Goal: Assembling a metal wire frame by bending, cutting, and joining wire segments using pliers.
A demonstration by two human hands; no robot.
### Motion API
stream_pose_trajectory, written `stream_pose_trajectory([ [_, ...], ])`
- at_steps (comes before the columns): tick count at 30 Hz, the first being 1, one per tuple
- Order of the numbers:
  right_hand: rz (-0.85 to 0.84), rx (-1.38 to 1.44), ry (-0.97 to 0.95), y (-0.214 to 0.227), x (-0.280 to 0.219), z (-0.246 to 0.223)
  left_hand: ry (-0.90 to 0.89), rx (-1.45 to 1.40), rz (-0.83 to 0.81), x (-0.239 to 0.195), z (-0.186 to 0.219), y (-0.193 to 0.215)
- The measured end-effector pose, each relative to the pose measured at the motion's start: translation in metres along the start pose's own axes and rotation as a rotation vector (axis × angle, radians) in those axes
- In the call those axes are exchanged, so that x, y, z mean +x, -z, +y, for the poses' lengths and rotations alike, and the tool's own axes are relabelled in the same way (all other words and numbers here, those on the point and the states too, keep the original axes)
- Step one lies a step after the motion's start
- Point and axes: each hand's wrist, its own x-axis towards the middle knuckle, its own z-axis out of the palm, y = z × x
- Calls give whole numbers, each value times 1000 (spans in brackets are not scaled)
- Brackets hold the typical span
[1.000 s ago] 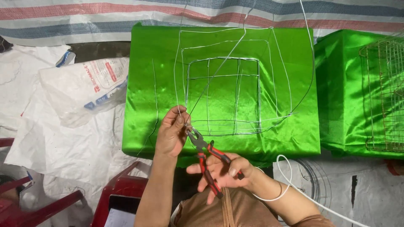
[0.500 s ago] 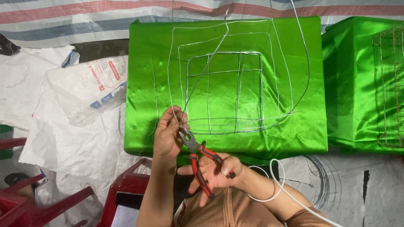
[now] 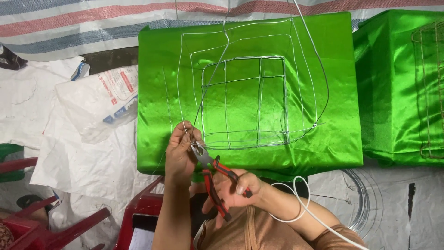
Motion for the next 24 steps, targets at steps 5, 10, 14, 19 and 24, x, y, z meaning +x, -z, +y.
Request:
stream_pose_trajectory([
  [5,1,16,14,-2,4,3,9,-16,21,1,0,2],
  [10,69,48,35,-2,6,8,11,-62,27,4,-2,9],
  [14,108,131,30,-1,3,12,0,-80,8,6,-6,20],
  [19,113,142,28,-10,7,12,33,-185,25,10,-9,28],
  [24,187,9,38,-17,9,13,16,-136,-26,13,-9,27],
])
